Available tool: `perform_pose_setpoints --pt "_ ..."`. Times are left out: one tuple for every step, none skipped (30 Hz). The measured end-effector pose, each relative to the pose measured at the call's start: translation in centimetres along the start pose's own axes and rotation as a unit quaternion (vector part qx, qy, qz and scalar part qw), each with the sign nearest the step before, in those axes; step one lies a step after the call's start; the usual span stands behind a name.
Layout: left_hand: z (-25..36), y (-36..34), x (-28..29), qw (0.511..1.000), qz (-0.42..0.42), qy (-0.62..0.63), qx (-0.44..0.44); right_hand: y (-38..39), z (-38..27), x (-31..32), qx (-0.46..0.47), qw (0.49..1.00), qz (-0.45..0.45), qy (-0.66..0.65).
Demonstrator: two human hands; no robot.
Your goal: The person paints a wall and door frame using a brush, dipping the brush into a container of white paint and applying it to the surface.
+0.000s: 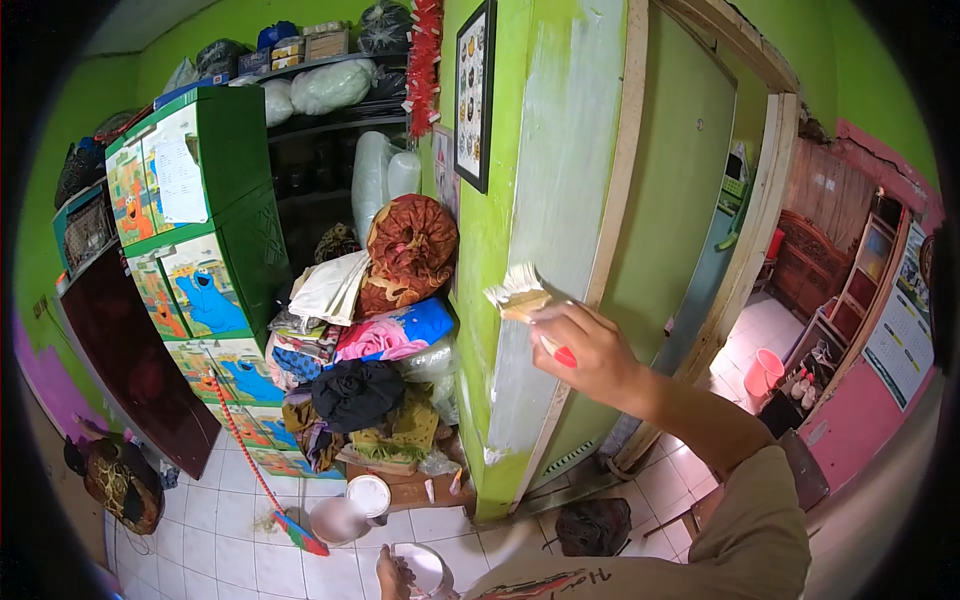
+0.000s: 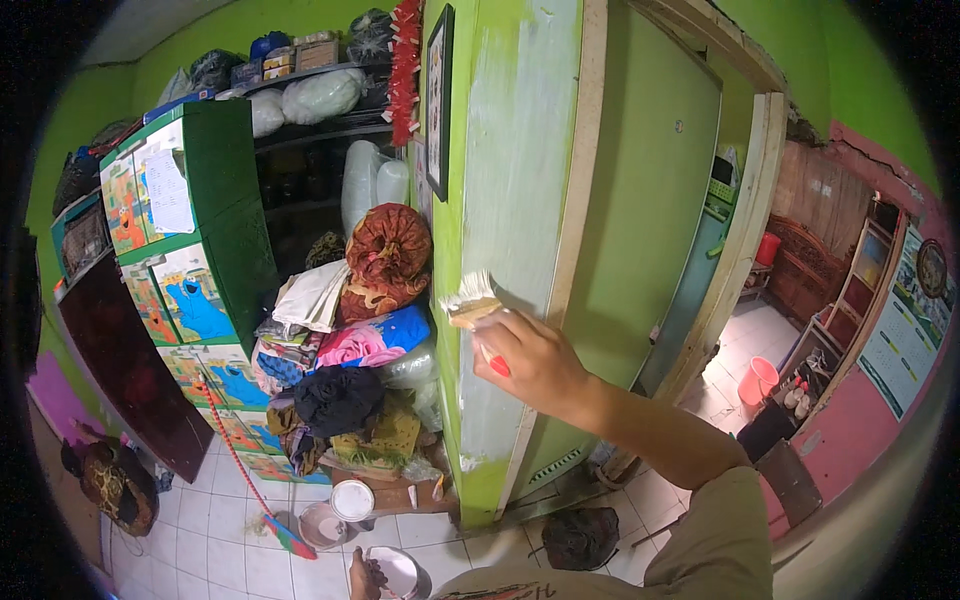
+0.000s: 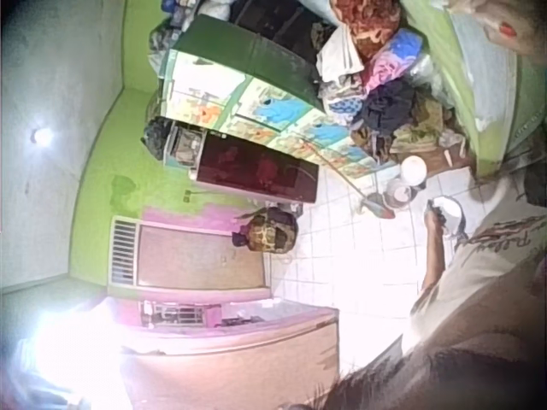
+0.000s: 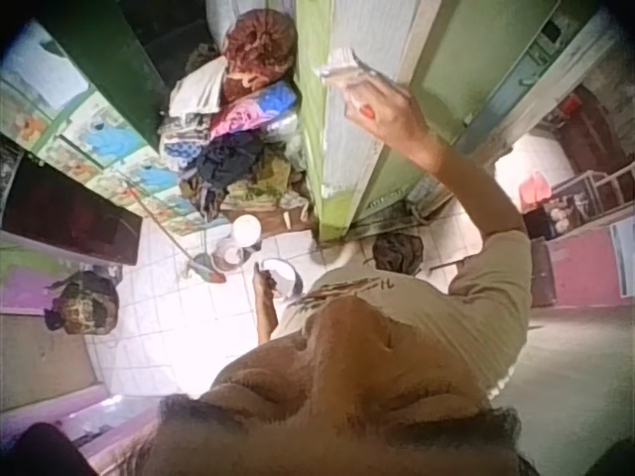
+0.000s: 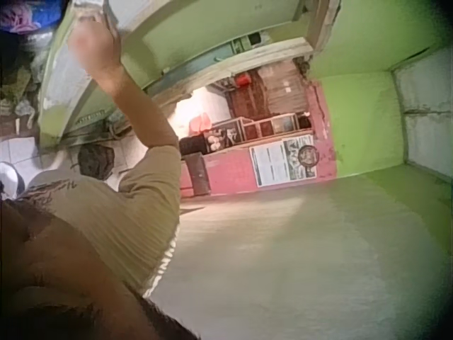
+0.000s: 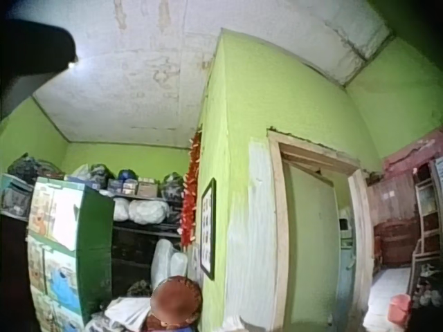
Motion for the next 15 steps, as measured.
perform_pose_setpoints --pt "0.8 1.6 -1.6 1.0 0.004 -0.017 -0.022 0.2 0.2 1.0 -0.006 1.0 0.015 -0.024" --pt "1.7 3.0 -2.5 0.998 0.013 -0.031 -0.048 -0.2 0.4 1.7 -0.005 1.0 0.017 -0.024" --pt "1.8 3.0 -2.3 0.998 0.014 -0.032 -0.051 -1.0 1.8 2.4 -0.039 0.995 0.027 -0.085" --pt "1.4 2.8 -2.0 0.998 0.019 -0.033 -0.041 -1.9 3.3 3.2 -0.074 0.986 0.035 -0.146" --pt "1.4 2.8 -1.5 0.998 0.027 -0.036 -0.032 -3.5 3.7 4.5 -0.065 0.987 0.071 -0.127" --pt "1.5 2.8 -1.7 0.998 0.025 -0.039 -0.033 -4.8 4.9 5.6 -0.078 0.982 0.081 -0.153" --pt "1.5 2.9 -1.6 0.999 0.02 -0.036 -0.032 -6.2 6.3 6.3 -0.09 0.975 0.092 -0.183" --pt "1.5 2.8 -1.7 0.999 0.012 -0.032 -0.029 -8.0 6.3 8.3 -0.055 0.974 0.133 -0.177" --pt "1.4 2.4 -1.6 1.0 -0.007 -0.014 -0.021 -9.6 6.3 10.6 -0.02 0.97 0.172 -0.169" --pt "1.5 2.5 -1.9 1.0 -0.008 -0.017 -0.021 -10.8 7.3 12.7 -0.014 0.969 0.205 -0.134" --pt "1.7 2.8 -2.2 0.999 0.001 -0.035 -0.024 -11.7 8.0 14.6 -0.008 0.966 0.237 -0.099" --pt "1.9 3.2 -2.6 0.998 0.01 -0.052 -0.028 -12.6 8.2 16.3 -0.024 0.969 0.237 -0.062" --pt "2.2 3.6 -2.8 0.998 0.013 -0.051 -0.029 -13.5 8.3 17.5 -0.039 0.97 0.236 -0.03" --pt "2.4 4.2 -2.8 0.998 0.033 -0.047 -0.034 -14.3 8.1 18.3 -0.04 0.971 0.235 -0.032" --pt "2.8 4.6 -2.9 0.997 0.051 -0.047 -0.043 -14.2 7.3 20.0 -0.026 0.963 0.265 0.037"
Point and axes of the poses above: each hand's wrist, its own y-axis away from the middle knuckle, its own x-axis out of the back of the hand, z = x × y, the point moved 8 cm from there along -y, towards the middle knuckle, and after that the axes turned 12 degrees about -z, right-handed, at the moved point
